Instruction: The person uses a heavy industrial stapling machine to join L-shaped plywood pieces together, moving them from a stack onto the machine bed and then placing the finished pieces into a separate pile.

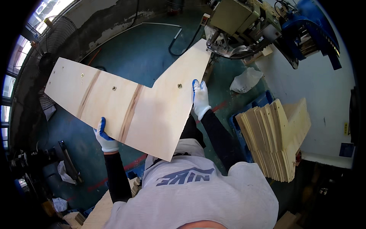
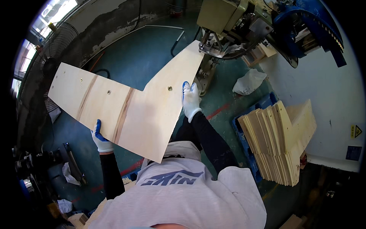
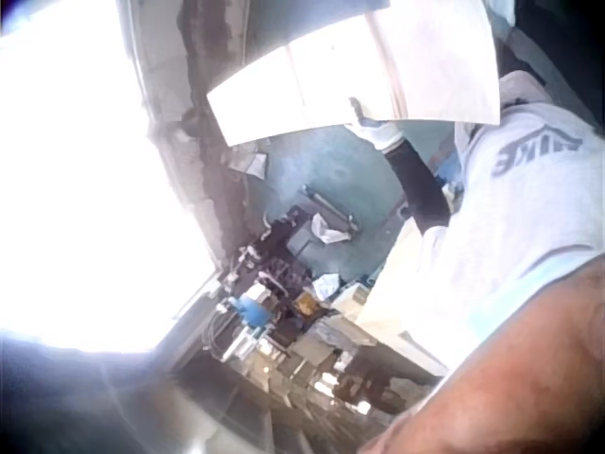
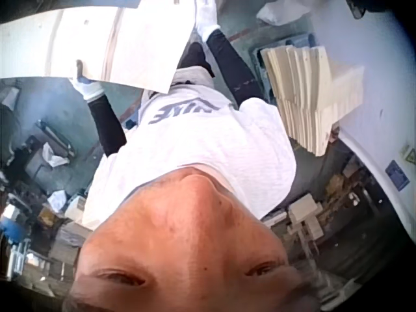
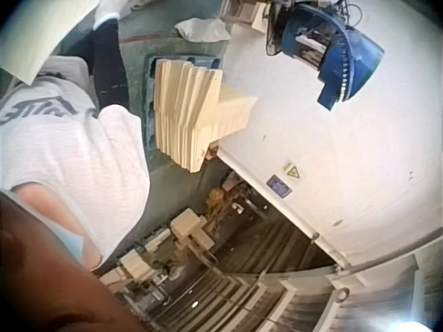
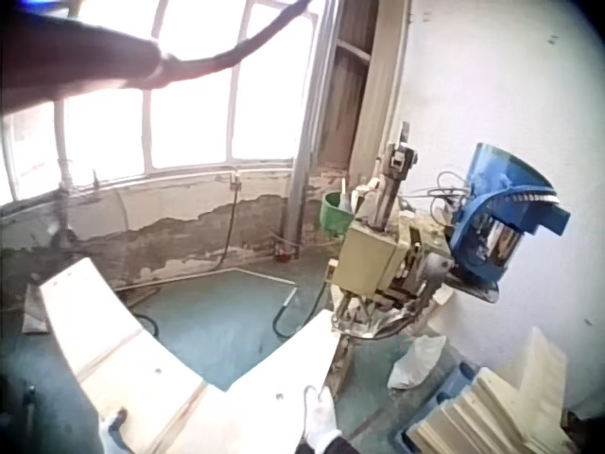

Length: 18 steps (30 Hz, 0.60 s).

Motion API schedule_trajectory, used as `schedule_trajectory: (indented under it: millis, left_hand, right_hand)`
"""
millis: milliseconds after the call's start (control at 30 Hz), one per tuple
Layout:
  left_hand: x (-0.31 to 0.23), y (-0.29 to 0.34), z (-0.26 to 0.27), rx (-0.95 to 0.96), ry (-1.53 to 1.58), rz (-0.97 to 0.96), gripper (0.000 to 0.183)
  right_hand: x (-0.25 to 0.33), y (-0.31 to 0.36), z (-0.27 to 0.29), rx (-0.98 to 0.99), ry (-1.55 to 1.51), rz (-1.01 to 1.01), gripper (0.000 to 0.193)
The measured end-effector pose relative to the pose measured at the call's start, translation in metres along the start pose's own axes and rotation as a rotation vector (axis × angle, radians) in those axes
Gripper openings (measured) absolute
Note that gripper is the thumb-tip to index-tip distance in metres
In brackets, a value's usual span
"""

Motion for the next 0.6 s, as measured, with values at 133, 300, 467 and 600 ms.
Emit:
schedule_trajectory:
  millis: [133,300,467,600]
  left_hand:
    - [0.013,-0.012,0.006,0.047,-0.084,-0.126,0.029]
    - [0.013,0.015,0.006,0.011,-0.02,-0.084,0.034]
    - [0.0,0.05,0.03,-0.059,0.165,0.068,0.038]
    - [-0.03,0.101,0.049,-0.072,0.181,0.224,0.039]
  right_hand:
    - [-0.001,-0.002,0.0,-0.053,-0.083,0.06,0.022]
    - [0.008,0.013,0.005,-0.016,-0.216,0.058,0.028]
    - [0.019,0.047,0.005,0.096,-0.148,-0.025,0.035]
    - [0.003,0.093,0.008,0.165,-0.128,-0.035,0.041]
Point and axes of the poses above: each hand's wrist, its own y-axis away from the middle knuckle, its own z-axis out of the back of the hand, x = y × z, the point moved 2 cm from there along -y, towards the middle knuckle, and after that the axes turned 6 degrees about y, right-handed, at the moved point
